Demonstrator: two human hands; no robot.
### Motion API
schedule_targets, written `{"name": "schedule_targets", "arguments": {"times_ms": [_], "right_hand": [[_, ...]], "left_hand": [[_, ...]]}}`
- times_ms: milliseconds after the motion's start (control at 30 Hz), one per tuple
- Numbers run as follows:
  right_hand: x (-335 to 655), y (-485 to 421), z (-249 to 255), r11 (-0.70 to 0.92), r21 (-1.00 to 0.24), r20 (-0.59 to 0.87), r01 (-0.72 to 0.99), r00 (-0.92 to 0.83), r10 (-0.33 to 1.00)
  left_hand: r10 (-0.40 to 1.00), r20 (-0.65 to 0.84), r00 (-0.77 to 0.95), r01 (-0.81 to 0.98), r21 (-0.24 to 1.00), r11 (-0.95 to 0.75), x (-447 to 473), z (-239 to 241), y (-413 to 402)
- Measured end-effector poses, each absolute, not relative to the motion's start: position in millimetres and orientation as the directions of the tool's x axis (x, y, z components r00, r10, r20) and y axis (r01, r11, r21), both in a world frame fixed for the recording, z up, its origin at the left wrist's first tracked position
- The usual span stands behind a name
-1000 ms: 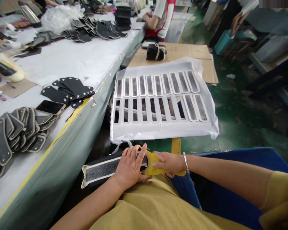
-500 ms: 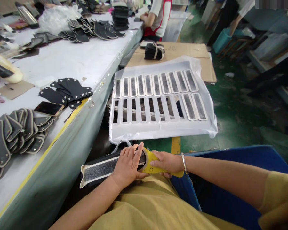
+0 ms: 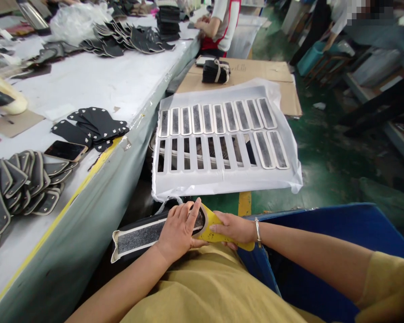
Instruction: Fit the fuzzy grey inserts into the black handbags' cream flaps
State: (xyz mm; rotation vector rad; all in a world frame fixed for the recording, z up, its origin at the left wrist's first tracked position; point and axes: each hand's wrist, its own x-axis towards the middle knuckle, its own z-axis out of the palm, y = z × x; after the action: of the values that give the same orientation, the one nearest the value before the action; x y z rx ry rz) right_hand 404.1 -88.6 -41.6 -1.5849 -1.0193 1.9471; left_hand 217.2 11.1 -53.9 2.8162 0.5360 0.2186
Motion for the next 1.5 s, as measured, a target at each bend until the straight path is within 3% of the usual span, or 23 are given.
{"name": "schedule_targets", "arguments": {"times_ms": [267, 500, 633, 833, 1067, 1267, 1500], "right_hand": [[407, -78, -35, -0.623, -0.742, -0.67, 0.247, -0.285, 0.685], [387, -71, -35, -0.587, -0.764, -0.633, 0.269, -0.13, 0.763], [385, -93, -30, -0.547, -0.82, -0.556, 0.169, -0.004, 0.831], [378, -132, -25, -0.339, -0.941, -0.311, -0.004, 0.407, 0.859], [333, -132, -24, -0.162, -0.969, -0.23, -0.189, 0.426, 0.875], [315, -94, -16, 0.172, -0.892, -0.153, -0.417, 0.638, 0.754], [304, -67, -28, 0.202, -0.91, -0.093, -0.363, 0.652, 0.753]], "left_hand": [[0.396, 0.12, 0.91, 0.359, 0.246, -0.9, 214, -56, 6], [0.446, 0.129, 0.886, 0.417, 0.2, -0.886, 216, -51, -4], [0.458, 0.155, 0.875, 0.424, 0.208, -0.881, 215, -49, -6], [0.481, 0.185, 0.857, 0.435, 0.238, -0.868, 214, -47, -7], [0.491, 0.193, 0.849, 0.437, 0.265, -0.86, 214, -51, -8], [0.492, 0.181, 0.852, 0.431, 0.292, -0.854, 212, -51, -6], [0.495, 0.168, 0.853, 0.432, 0.304, -0.849, 211, -52, -3]]}}
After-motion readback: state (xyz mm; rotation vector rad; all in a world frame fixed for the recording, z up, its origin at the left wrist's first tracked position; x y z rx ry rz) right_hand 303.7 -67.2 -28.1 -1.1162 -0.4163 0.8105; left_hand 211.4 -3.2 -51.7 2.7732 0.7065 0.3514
